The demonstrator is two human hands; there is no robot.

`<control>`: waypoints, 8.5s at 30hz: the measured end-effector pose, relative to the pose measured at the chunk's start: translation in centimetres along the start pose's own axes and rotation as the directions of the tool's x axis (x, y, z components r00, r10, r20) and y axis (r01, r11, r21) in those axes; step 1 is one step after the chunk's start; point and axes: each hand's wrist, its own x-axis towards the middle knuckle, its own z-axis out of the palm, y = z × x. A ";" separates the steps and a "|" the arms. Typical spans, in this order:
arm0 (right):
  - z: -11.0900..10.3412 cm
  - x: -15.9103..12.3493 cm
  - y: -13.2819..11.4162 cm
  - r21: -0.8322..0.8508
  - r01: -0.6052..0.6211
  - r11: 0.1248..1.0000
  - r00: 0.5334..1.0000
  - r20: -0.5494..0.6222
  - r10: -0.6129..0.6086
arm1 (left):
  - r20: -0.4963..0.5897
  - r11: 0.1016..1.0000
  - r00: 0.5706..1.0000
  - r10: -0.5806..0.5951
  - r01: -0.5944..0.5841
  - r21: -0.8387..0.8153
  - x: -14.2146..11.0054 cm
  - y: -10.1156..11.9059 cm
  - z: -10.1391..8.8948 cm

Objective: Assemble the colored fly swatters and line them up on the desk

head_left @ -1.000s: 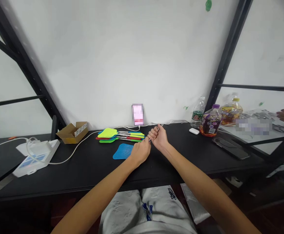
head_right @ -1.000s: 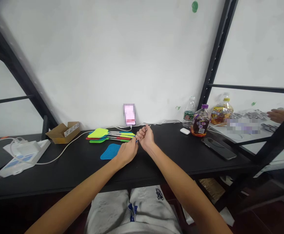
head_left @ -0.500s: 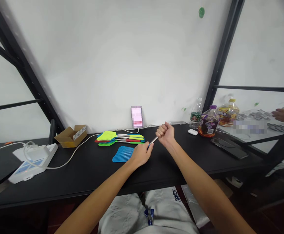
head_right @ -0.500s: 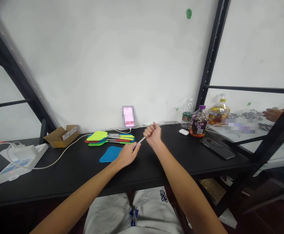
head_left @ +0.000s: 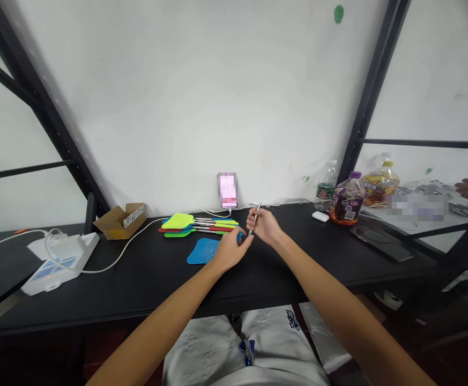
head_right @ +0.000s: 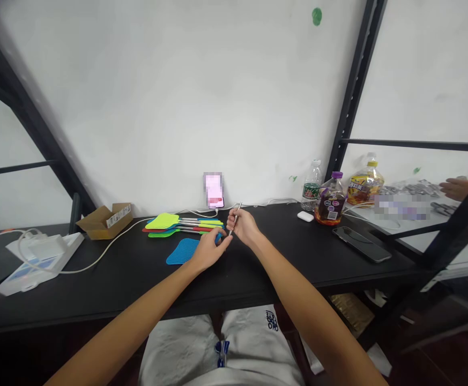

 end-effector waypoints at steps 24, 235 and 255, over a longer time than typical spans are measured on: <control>-2.2 0.5 0.9 -0.638 0.152 0.755 0.981 0.001 -0.196 | 0.015 0.995 0.999 0.038 -0.040 0.093 0.0 -0.1 -0.4; -9.1 0.8 -5.9 -0.816 -0.316 -0.485 0.927 -0.374 0.024 | 0.165 0.769 0.908 0.385 -0.415 0.486 1.6 -7.6 -3.5; -8.0 1.0 -5.9 -0.773 -0.397 -0.495 0.892 -0.451 -0.011 | 0.277 0.537 0.853 0.443 -0.499 0.680 1.5 -5.4 -4.4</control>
